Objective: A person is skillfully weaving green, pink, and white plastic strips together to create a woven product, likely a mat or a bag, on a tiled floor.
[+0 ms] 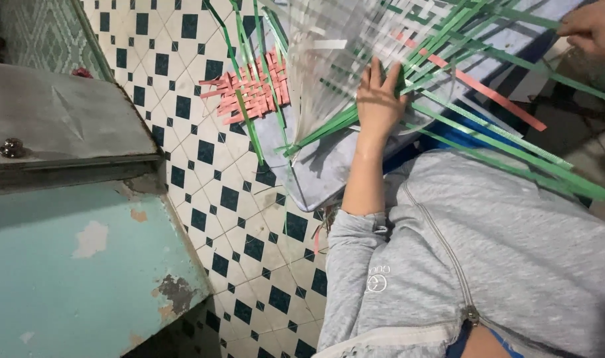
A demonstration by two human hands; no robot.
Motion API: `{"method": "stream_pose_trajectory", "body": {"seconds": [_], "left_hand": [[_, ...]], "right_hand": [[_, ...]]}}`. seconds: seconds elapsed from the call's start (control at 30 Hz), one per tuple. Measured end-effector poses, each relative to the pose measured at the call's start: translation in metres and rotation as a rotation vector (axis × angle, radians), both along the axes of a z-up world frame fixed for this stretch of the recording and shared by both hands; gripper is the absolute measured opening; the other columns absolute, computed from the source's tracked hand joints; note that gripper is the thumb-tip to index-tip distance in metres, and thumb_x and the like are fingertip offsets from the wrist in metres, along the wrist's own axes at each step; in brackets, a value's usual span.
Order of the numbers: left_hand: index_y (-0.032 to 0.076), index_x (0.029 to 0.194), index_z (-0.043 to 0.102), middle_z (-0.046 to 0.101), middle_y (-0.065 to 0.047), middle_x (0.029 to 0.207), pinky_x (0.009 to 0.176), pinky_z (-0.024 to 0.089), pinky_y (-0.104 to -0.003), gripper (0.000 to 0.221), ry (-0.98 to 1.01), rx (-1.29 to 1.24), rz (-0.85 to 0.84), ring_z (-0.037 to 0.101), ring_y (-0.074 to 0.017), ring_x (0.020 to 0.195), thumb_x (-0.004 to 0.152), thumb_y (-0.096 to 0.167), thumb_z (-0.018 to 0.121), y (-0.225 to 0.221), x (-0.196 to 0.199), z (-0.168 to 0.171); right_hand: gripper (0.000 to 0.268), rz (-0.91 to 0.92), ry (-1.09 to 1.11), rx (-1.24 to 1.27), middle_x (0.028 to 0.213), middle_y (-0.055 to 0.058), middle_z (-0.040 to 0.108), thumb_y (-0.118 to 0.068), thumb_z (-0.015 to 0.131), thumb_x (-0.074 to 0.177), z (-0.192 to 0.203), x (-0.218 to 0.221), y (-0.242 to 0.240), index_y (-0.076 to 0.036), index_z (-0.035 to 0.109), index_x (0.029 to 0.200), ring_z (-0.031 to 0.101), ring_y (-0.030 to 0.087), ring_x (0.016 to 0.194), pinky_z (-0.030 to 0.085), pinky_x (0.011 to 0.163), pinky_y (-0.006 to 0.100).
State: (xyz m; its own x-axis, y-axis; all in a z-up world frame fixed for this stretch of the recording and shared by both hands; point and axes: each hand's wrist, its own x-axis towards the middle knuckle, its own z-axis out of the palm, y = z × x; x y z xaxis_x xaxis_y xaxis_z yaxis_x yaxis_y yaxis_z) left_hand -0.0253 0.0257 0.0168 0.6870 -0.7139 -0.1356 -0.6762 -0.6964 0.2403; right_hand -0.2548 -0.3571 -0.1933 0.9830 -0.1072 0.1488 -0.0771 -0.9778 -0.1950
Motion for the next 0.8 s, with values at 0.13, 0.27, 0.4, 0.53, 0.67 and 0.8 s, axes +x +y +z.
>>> {"method": "stream_pose_trajectory", "body": {"seconds": [0.13, 0.27, 0.4, 0.53, 0.67, 0.8], "left_hand": [[0.028, 0.146, 0.042, 0.024, -0.016, 0.161, 0.116, 0.030, -0.054, 0.078, -0.096, -0.057, -0.035, 0.027, -0.0354, 0.148, 0.078, 0.037, 0.080, 0.006, 0.003, -0.014], [0.029, 0.147, 0.041, 0.018, -0.010, 0.163, 0.119, 0.019, -0.056, 0.076, 0.010, -0.040, 0.009, 0.018, -0.0320, 0.151, 0.081, 0.035, 0.078, 0.006, 0.001, -0.009], [0.033, 0.148, 0.037, 0.025, -0.011, 0.164, 0.116, 0.036, -0.056, 0.085, -0.141, -0.219, -0.058, 0.029, -0.0360, 0.151, 0.076, 0.037, 0.082, 0.016, 0.006, -0.042], [0.034, 0.148, 0.038, 0.027, -0.009, 0.163, 0.117, 0.035, -0.054, 0.081, -0.140, -0.220, -0.052, 0.027, -0.0346, 0.151, 0.079, 0.040, 0.080, 0.017, 0.005, -0.044], [0.033, 0.148, 0.038, 0.026, -0.009, 0.163, 0.120, 0.030, -0.054, 0.082, -0.157, -0.194, -0.037, 0.024, -0.0331, 0.153, 0.079, 0.042, 0.080, 0.016, 0.001, -0.039], [0.034, 0.146, 0.040, 0.027, -0.009, 0.163, 0.118, 0.034, -0.055, 0.080, -0.176, -0.211, -0.028, 0.028, -0.0351, 0.152, 0.076, 0.040, 0.080, 0.014, 0.002, -0.037]], "right_hand": [[0.016, -0.075, 0.163, -0.184, 0.106, -0.001, 0.075, -0.019, 0.063, 0.102, 0.034, 0.011, 0.020, -0.017, 0.075, 0.112, 0.072, 0.010, 0.101, 0.057, 0.100, 0.023], [0.025, -0.050, 0.002, -0.009, 0.121, 0.012, 0.073, -0.008, 0.064, 0.104, 0.002, 0.022, 0.010, -0.002, 0.070, 0.128, 0.070, 0.021, 0.115, 0.056, 0.108, 0.032], [0.040, -0.059, -0.070, 0.376, 0.124, 0.031, 0.063, 0.006, 0.059, 0.108, 0.037, 0.032, 0.033, 0.014, 0.058, 0.147, 0.059, 0.036, 0.093, 0.049, 0.082, 0.043], [0.061, -0.120, 0.025, 0.100, 0.141, 0.028, 0.063, -0.001, 0.067, 0.091, 0.057, 0.036, 0.050, 0.006, 0.057, 0.151, 0.062, 0.037, 0.122, 0.047, 0.106, 0.046], [0.049, -0.140, 0.043, 0.199, 0.139, 0.029, 0.059, -0.006, 0.058, 0.103, 0.075, 0.033, 0.055, 0.004, 0.055, 0.151, 0.061, 0.038, 0.111, 0.050, 0.093, 0.048], [0.038, -0.034, 0.043, 0.291, 0.128, 0.027, 0.063, -0.006, 0.052, 0.107, 0.112, 0.056, 0.059, 0.004, 0.058, 0.143, 0.062, 0.036, 0.107, 0.049, 0.093, 0.046]]}}
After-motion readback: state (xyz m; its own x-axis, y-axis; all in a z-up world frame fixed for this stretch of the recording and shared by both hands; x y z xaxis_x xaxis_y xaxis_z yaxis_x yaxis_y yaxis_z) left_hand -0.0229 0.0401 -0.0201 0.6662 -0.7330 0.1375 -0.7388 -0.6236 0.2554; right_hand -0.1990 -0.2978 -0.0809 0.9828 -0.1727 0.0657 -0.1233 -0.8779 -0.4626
